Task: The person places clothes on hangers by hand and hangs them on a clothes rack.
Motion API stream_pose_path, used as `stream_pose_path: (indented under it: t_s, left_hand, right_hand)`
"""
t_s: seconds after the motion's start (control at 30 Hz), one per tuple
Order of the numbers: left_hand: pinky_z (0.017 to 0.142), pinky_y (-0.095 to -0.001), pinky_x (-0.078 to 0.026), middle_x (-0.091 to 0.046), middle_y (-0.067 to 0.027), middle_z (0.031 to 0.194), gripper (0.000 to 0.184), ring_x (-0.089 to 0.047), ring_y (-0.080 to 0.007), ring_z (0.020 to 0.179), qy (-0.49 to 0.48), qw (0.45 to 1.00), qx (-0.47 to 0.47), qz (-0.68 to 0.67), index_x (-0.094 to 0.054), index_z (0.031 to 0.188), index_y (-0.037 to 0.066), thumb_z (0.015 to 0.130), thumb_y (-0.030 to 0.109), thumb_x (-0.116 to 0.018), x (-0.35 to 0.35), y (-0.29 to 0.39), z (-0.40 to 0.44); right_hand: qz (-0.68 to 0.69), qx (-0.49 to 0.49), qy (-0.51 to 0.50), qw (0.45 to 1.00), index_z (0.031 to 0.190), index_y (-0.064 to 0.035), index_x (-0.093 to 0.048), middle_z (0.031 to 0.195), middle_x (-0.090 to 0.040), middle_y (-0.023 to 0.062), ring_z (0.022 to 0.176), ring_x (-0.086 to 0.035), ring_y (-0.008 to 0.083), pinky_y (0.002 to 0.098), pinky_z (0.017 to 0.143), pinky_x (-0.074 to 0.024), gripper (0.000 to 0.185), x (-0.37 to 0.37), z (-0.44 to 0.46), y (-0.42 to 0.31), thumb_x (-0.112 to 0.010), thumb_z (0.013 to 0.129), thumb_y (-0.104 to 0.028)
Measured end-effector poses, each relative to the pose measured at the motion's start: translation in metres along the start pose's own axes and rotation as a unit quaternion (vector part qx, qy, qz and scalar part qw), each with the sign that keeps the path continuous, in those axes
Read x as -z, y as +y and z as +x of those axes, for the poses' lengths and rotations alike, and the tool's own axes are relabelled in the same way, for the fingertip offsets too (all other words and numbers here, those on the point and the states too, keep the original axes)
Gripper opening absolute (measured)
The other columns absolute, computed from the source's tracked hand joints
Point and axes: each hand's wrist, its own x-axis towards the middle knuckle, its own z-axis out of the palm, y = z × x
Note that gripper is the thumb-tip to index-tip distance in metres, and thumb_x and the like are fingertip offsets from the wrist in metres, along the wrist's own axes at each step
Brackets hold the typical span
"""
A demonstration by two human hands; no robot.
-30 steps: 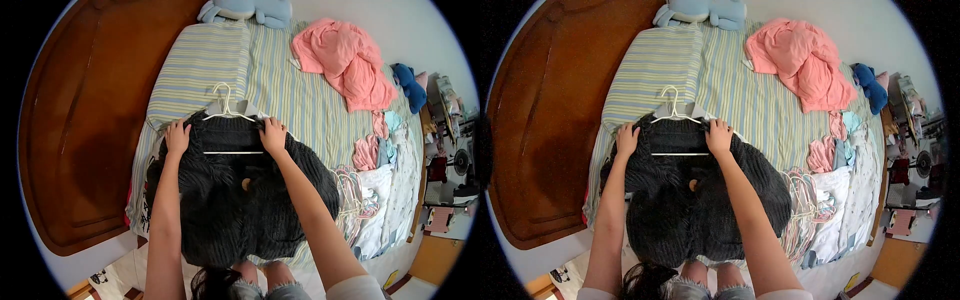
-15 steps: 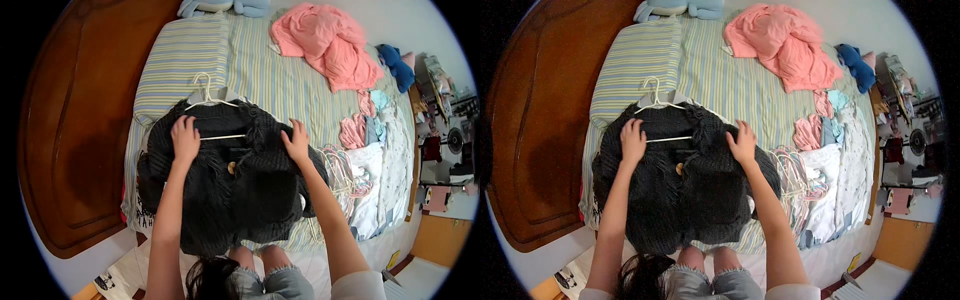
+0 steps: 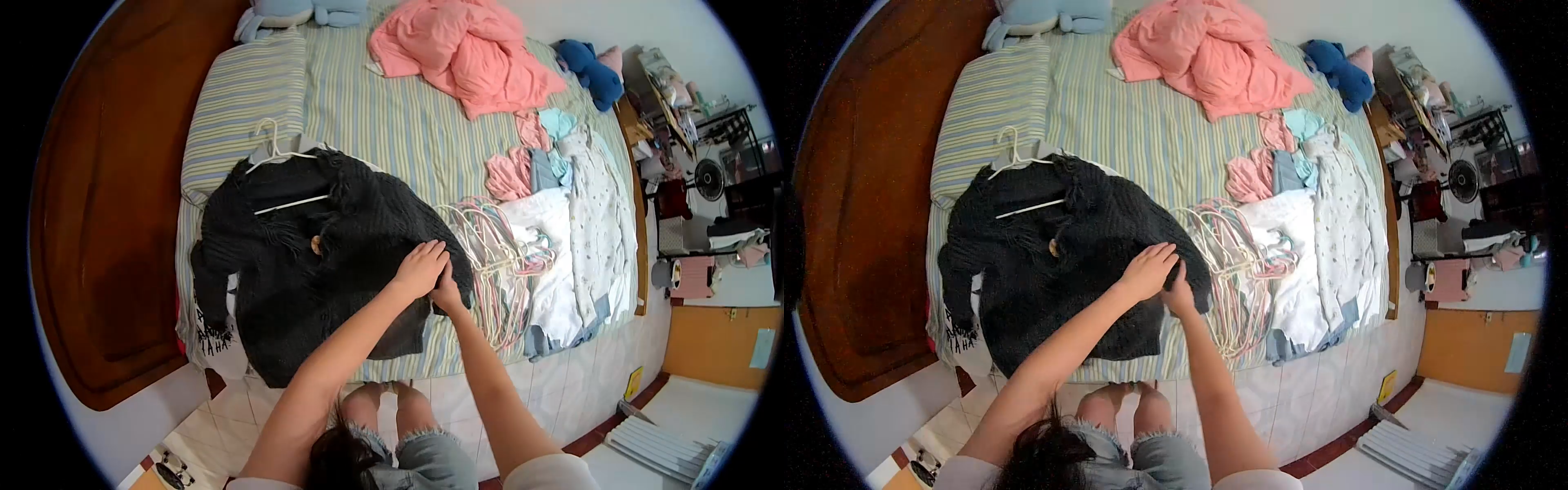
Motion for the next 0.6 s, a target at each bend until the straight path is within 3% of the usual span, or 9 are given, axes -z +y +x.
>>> stream_pose_path:
  t_s: [0.07,0.13,0.2,0.27,0.33,0.4,0.5,0.53,0.6]
  left_hand:
    - [0.107,-0.0391,-0.030,-0.040,-0.0138,0.136,0.040,-0.035,-0.0271,0.129,-0.054,0.998,-0.012,0.025,-0.049,0.120,0.001,0.080,0.004,-0.053,-0.015,0.007,0.001]
    - [0.108,-0.0380,-0.028,-0.035,-0.0103,0.141,0.044,-0.031,-0.0256,0.132,-0.109,0.993,-0.009,0.050,-0.046,0.126,0.002,0.082,0.003,-0.051,-0.023,0.011,-0.001]
    - [0.108,-0.0390,-0.029,-0.030,-0.0069,0.145,0.049,-0.029,-0.0252,0.133,-0.144,0.988,-0.003,0.058,-0.042,0.130,0.004,0.082,0.003,-0.051,-0.038,0.005,-0.004]
    - [0.108,-0.0497,-0.024,-0.028,-0.0053,0.146,0.049,-0.026,-0.0261,0.133,-0.239,0.966,0.038,0.086,-0.035,0.138,0.014,0.091,0.011,-0.046,-0.033,0.009,-0.010]
    - [0.109,-0.0513,-0.019,-0.031,-0.0062,0.144,0.044,-0.024,-0.0258,0.134,-0.356,0.918,0.084,0.150,-0.038,0.137,0.016,0.094,0.023,-0.044,-0.029,0.010,-0.015]
    - [0.110,-0.0503,-0.016,-0.033,-0.0077,0.143,0.042,-0.025,-0.0259,0.134,-0.413,0.865,0.038,0.281,-0.046,0.132,0.016,0.093,0.031,-0.045,-0.039,0.001,-0.026]
    - [0.110,-0.0493,-0.013,-0.045,-0.0081,0.134,0.036,-0.029,-0.0263,0.132,-0.336,0.905,0.063,0.253,-0.057,0.120,0.011,0.089,0.026,-0.047,-0.049,0.008,-0.031]
    - [0.110,-0.0489,-0.013,-0.048,-0.0077,0.131,0.036,-0.030,-0.0261,0.132,-0.306,0.920,0.081,0.231,-0.058,0.119,0.010,0.088,0.025,-0.048,-0.052,0.014,-0.030]
    - [0.107,-0.0498,-0.019,-0.054,-0.0110,0.120,0.029,-0.038,-0.0285,0.124,-0.242,0.947,0.081,0.195,-0.061,0.109,0.008,0.086,0.022,-0.049,-0.060,0.026,-0.027]
  right_hand:
    - [-0.027,0.100,0.048,0.993,0.129,-0.0031,-0.041,0.105,-0.062,0.0226,0.090,-0.060,0.0400,0.0454,0.074,-0.0476,0.065,-0.018,0.005,0.016,-0.067,0.074,-0.026]
    - [-0.152,0.136,-0.054,0.977,0.128,-0.0067,-0.044,0.109,-0.061,0.0194,0.098,-0.057,0.0406,0.0460,0.081,-0.0457,0.053,-0.029,0.002,0.013,-0.059,0.080,-0.026]
    - [-0.044,0.110,-0.109,0.987,0.131,-0.0075,-0.042,0.123,-0.053,0.0209,0.112,-0.049,0.0394,0.0448,0.092,-0.0405,0.056,-0.042,-0.024,0.000,-0.058,0.081,-0.028]
    - [-0.014,0.297,0.027,0.954,0.121,-0.0041,-0.052,0.120,-0.055,0.0208,0.110,-0.051,0.0382,0.0447,0.090,-0.0406,0.050,-0.090,-0.023,0.025,-0.061,0.078,-0.028]
    - [0.046,0.226,-0.070,0.970,0.127,-0.0033,-0.047,0.133,-0.043,0.0218,0.122,-0.039,0.0385,0.0438,0.097,-0.0350,0.052,-0.097,-0.033,0.019,-0.057,0.082,-0.029]
    - [0.109,0.166,-0.039,0.979,0.120,-0.0018,-0.053,0.122,-0.052,0.0237,0.113,-0.048,0.0384,0.0437,0.092,-0.0392,0.046,-0.093,-0.042,0.019,-0.055,0.082,-0.028]
    - [0.078,0.107,-0.167,0.977,0.109,0.0001,-0.060,0.105,-0.061,0.0240,0.099,-0.057,0.0380,0.0440,0.085,-0.0437,0.038,-0.052,-0.036,0.032,-0.053,0.082,-0.026]
    - [0.086,0.148,-0.108,0.979,0.099,0.0012,-0.063,0.091,-0.064,0.0231,0.087,-0.060,0.0392,0.0446,0.079,-0.0460,0.032,-0.033,-0.044,0.029,-0.052,0.081,-0.024]
    - [0.031,0.163,-0.054,0.985,0.104,-0.0011,-0.062,0.099,-0.064,0.0186,0.092,-0.059,0.0338,0.0392,0.083,-0.0450,0.030,0.012,-0.047,0.027,-0.055,0.082,-0.019]
